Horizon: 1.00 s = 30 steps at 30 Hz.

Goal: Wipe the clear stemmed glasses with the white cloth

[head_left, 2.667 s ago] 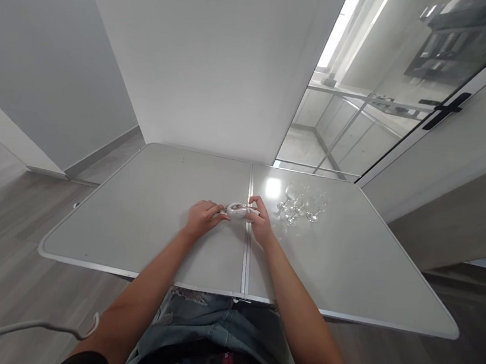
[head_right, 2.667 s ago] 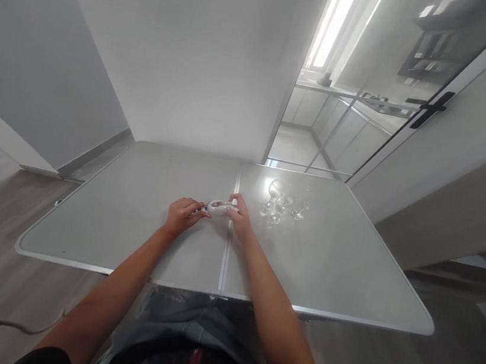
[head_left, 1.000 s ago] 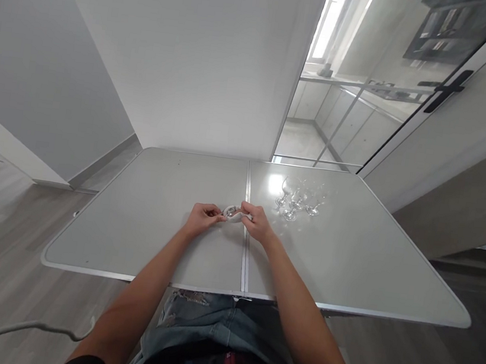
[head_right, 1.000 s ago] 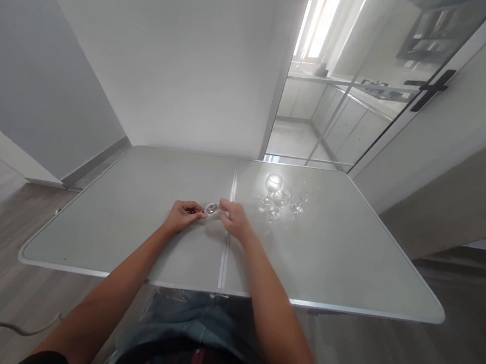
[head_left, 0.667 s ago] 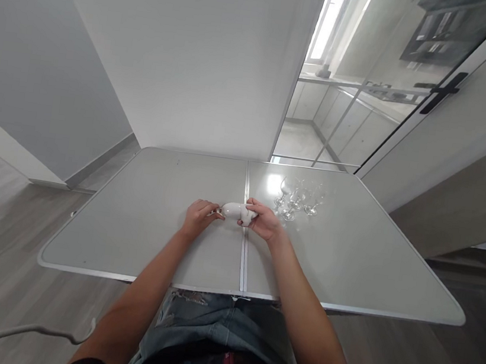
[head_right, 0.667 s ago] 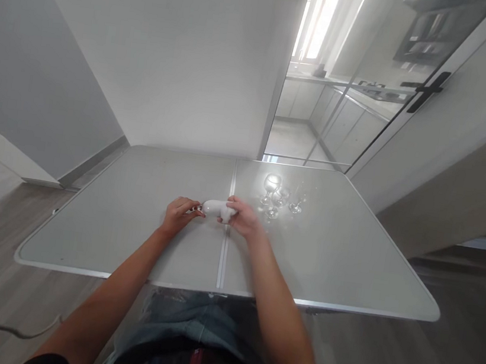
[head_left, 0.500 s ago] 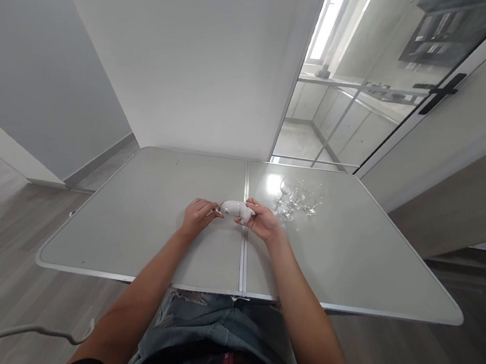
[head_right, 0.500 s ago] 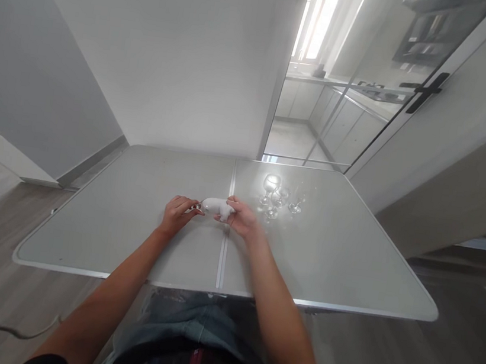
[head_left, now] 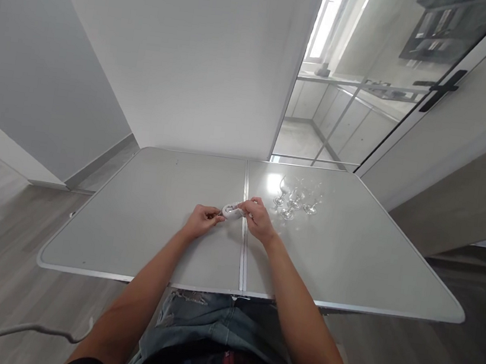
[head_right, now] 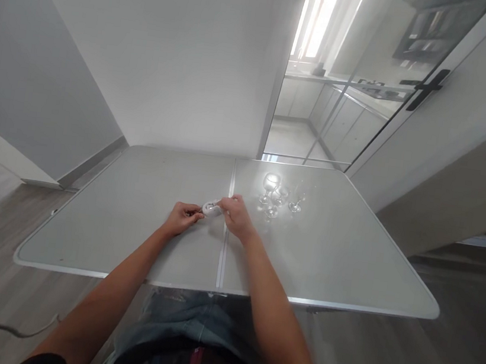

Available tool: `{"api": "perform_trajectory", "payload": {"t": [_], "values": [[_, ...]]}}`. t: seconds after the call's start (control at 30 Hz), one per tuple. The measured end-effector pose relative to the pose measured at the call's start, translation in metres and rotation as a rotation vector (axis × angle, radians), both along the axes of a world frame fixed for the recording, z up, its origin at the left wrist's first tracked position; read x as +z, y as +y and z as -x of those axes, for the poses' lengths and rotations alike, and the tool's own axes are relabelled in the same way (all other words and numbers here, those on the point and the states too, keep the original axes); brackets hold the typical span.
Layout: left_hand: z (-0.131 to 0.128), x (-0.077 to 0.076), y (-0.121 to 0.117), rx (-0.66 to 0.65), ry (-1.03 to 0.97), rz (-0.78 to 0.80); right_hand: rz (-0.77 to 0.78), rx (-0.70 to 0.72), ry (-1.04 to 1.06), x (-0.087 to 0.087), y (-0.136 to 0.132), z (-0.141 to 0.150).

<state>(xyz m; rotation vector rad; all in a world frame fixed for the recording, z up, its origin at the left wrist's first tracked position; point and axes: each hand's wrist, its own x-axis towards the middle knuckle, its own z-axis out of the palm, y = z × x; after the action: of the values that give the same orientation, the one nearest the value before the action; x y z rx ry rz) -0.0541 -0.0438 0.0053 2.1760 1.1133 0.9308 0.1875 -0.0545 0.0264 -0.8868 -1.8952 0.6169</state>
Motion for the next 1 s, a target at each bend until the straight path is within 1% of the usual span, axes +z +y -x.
{"api": "perform_trajectory", "payload": {"t": [0.03,0.07,0.1,0.2,0.27,0.33,0.43,0.53,0.6,0.67,0.73,0.83,0.9,0.97,1.0], "values": [[-0.001,0.000,0.000,-0.012,0.001,0.024,-0.012,-0.001,0.004,-0.001,0.000,0.001],[-0.001,0.000,0.000,-0.006,0.015,0.015,0.001,-0.005,0.019,0.000,0.001,0.002],[-0.002,-0.002,0.001,0.015,0.044,-0.027,0.042,-0.006,0.046,0.000,0.000,0.003],[-0.003,-0.006,0.003,0.131,0.161,-0.275,0.268,0.041,0.226,0.007,-0.002,0.008],[-0.002,-0.007,0.006,0.190,0.187,-0.448,0.437,0.087,0.425,0.012,-0.004,0.011],[-0.001,-0.007,0.008,0.216,0.175,-0.583,0.578,0.112,0.634,0.017,-0.004,0.011],[0.001,-0.005,0.010,0.233,0.149,-0.711,0.748,0.138,0.843,0.018,-0.002,0.008],[0.001,-0.004,0.009,0.234,0.132,-0.764,0.840,0.128,0.932,0.014,0.002,0.005],[0.000,-0.002,0.008,0.244,0.129,-0.778,0.831,0.096,0.939,0.013,0.003,0.006],[-0.001,-0.001,0.008,0.267,0.119,-0.787,0.752,0.074,0.870,0.014,0.001,0.008],[0.000,0.000,0.008,0.284,0.113,-0.793,0.627,0.078,0.712,0.016,-0.003,0.009],[0.002,-0.001,0.009,0.277,0.121,-0.792,0.434,0.101,0.380,0.019,-0.009,0.008],[0.003,-0.002,0.009,0.271,0.133,-0.775,0.329,0.097,0.218,0.019,-0.011,0.007],[0.003,-0.002,0.009,0.265,0.152,-0.760,0.282,0.091,0.162,0.018,-0.011,0.006],[0.004,-0.002,0.009,0.261,0.158,-0.761,0.291,0.096,0.178,0.018,-0.011,0.006]]}}
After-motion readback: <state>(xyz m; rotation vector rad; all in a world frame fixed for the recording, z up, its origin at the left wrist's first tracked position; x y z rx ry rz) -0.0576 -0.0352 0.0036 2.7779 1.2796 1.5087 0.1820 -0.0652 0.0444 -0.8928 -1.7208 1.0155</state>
